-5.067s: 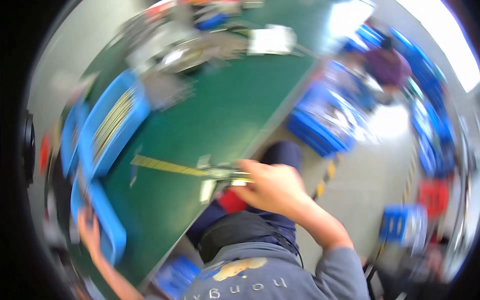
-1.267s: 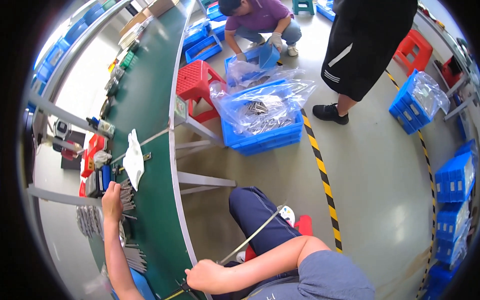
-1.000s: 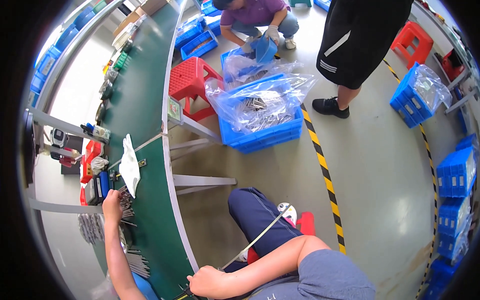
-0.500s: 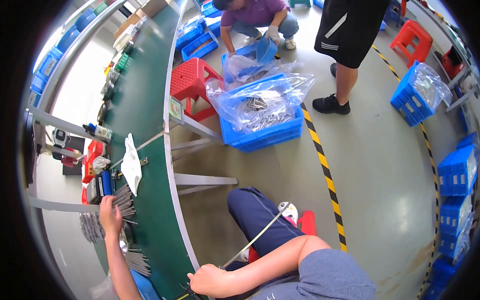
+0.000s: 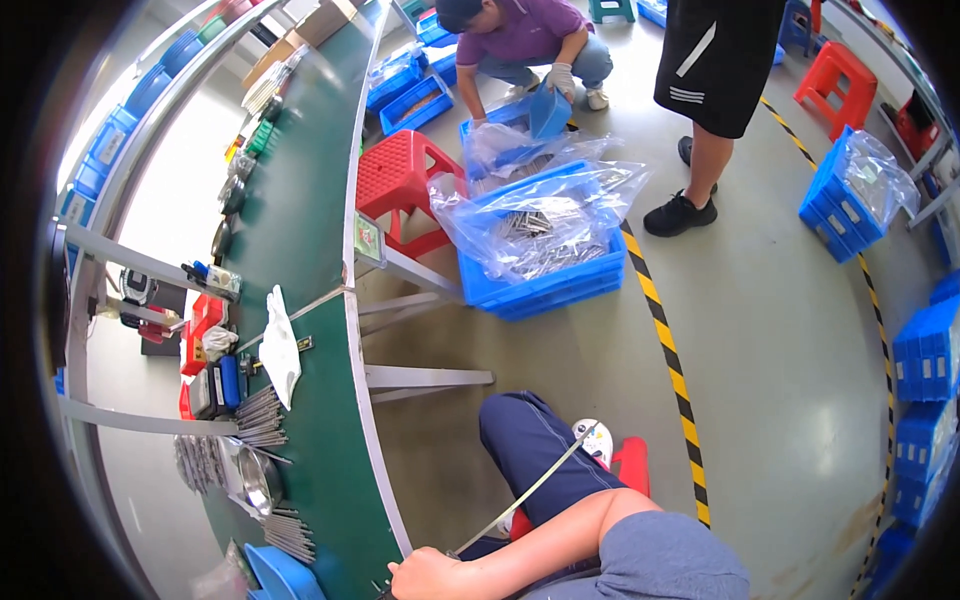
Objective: Measuring the length of metal rods using a digital caliper at a factory workbench.
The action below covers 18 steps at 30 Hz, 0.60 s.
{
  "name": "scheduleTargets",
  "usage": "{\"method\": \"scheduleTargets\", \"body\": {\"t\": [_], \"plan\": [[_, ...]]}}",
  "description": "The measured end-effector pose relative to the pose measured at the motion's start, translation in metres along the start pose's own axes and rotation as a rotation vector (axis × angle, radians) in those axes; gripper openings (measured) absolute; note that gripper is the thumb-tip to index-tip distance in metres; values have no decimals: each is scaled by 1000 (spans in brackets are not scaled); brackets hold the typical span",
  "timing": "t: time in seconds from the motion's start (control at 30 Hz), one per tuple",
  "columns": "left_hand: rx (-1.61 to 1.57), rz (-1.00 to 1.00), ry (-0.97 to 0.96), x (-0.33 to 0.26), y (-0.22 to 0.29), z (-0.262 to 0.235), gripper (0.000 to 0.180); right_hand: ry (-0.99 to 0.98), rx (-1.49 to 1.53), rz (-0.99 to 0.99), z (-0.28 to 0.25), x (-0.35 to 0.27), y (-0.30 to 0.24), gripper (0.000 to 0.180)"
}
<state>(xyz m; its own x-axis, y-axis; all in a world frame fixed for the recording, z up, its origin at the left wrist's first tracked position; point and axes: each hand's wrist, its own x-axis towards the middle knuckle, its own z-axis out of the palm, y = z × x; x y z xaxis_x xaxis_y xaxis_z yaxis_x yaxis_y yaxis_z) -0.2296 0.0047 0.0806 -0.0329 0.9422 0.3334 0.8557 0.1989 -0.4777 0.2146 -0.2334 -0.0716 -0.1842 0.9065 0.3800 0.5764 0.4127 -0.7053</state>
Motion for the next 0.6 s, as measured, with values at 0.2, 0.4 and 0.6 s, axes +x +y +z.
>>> {"method": "scheduleTargets", "body": {"t": [0.2,0.4,0.6], "plan": [[-23,11,1,16,-11,-4,29,-16,29,24,3,1,-4,23],[-48,32,-12,26,-16,-1,28,-28,68,4,2,0,-2,24],[-72,69,-12,45,-16,-2,27,5,100,-40,0,-2,-1,23]]}}
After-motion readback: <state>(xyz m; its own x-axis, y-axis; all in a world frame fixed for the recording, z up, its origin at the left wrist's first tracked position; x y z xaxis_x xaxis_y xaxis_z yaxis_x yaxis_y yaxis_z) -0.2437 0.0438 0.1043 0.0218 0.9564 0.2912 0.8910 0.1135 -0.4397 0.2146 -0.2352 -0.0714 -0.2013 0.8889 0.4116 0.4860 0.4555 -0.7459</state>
